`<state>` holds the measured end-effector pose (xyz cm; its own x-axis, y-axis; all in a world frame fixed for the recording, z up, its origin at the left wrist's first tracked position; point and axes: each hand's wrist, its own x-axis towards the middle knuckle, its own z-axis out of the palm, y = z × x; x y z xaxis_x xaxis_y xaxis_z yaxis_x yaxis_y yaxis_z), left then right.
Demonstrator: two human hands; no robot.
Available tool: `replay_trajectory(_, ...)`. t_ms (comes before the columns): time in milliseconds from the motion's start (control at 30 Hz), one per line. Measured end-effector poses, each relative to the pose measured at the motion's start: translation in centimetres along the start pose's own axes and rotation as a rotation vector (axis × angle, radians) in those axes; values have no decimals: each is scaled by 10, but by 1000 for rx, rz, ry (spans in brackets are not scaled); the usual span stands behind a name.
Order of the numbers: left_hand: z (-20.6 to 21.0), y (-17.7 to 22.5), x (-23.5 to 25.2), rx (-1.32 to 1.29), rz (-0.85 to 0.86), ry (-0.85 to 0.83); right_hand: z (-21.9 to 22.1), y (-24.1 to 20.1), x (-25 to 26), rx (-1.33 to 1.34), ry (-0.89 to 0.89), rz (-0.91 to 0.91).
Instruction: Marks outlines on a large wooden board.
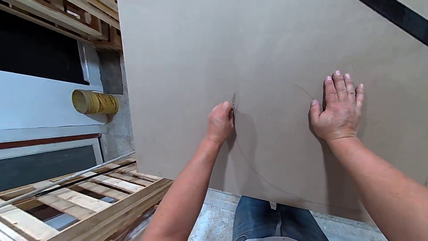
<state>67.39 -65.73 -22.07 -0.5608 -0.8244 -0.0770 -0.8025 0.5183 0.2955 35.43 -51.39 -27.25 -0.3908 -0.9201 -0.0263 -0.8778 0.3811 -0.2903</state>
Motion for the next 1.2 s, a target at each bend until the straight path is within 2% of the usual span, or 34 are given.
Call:
replay_trajectory(67,-1,0,-5,-21,8,0,1,0,-1,1,-1,2)
replay_trajectory(233,3,4,-59,-46,54,-26,-1,-1,-2,13,-7,5)
replay_trajectory(300,5,4,-66,-31,53,-29,-1,-2,-3,14,-7,5)
replay_trajectory(433,5,0,-53,-39,48,-5,0,0,0,2,-1,3)
replay_trajectory(633,-4,4,3,-10,-18,-46,0,1,0,-1,-2,1)
replay_trajectory(700,-4,6,5,-18,-32,-45,-1,1,-1,-6,-12,2)
replay_trajectory(800,-1,5,-23,-47,-5,-23,-1,0,0,-12,-13,10)
replay_trajectory(967,4,9,-111,-75,-16,-32,0,1,-1,-2,-5,2)
replay_trajectory(1033,9,9,-128,-53,-13,-13,1,1,0,3,6,1)
replay_trajectory(1100,11,7,-121,-36,11,-5,1,0,0,8,8,7)
replay_trajectory(1200,8,4,-69,-16,-3,0,1,1,3,6,7,7)
